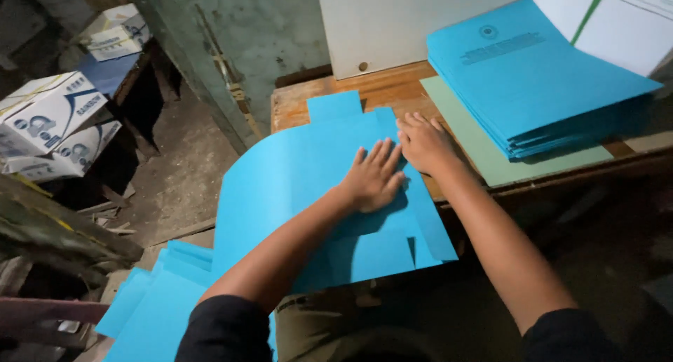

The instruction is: Folding pre-cut blue cardstock sheets into folders and stacking them on a wooden table.

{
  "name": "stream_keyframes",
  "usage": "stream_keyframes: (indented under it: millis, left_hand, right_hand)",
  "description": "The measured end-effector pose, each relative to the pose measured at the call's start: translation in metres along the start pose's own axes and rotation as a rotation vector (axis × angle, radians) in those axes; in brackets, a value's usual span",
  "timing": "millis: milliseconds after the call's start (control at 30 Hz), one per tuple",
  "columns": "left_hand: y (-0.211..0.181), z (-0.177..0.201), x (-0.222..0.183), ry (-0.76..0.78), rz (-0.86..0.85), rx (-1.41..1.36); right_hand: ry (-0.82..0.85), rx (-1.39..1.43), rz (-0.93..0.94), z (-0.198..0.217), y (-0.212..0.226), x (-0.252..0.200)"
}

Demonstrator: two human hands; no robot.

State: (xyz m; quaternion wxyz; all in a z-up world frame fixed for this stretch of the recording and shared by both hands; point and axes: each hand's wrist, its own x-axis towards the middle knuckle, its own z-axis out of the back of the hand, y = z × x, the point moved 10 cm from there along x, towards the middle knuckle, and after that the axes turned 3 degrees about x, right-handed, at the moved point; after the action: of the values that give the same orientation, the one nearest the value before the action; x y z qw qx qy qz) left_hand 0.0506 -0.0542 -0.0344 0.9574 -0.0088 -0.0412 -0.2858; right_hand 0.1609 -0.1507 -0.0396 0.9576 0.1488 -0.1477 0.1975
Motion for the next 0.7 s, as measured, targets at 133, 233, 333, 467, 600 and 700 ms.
stream_keyframes:
  millis: [133,233,333,467,600,700]
  left_hand:
    - [0.029,-0.013,0.037,0.024,0.035,0.010]
    - [0.059,-0.032,0.062,0.025,0.068,0.006]
    - [0.090,-0.040,0.095,-0.002,0.141,0.017]
    - [0.109,-0.042,0.111,-0.028,0.198,0.013]
    - [0.108,0.009,0.067,-0.090,0.242,0.044]
    - [0.148,0.047,0.025,-0.274,0.474,0.133]
  right_hand:
    - [0.044,0.066,-0.035,0.001,0.000,0.002]
    - [0.051,0.083,-0.031,0.007,0.011,-0.006]
    - [0.044,0.150,-0.037,0.021,0.017,-0.010]
    - [0.069,0.089,-0.026,0.022,0.018,-0.009]
    - [0.123,0.093,-0.062,0.026,0.024,-0.013]
    - [0.128,0.104,-0.081,0.028,0.025,-0.015]
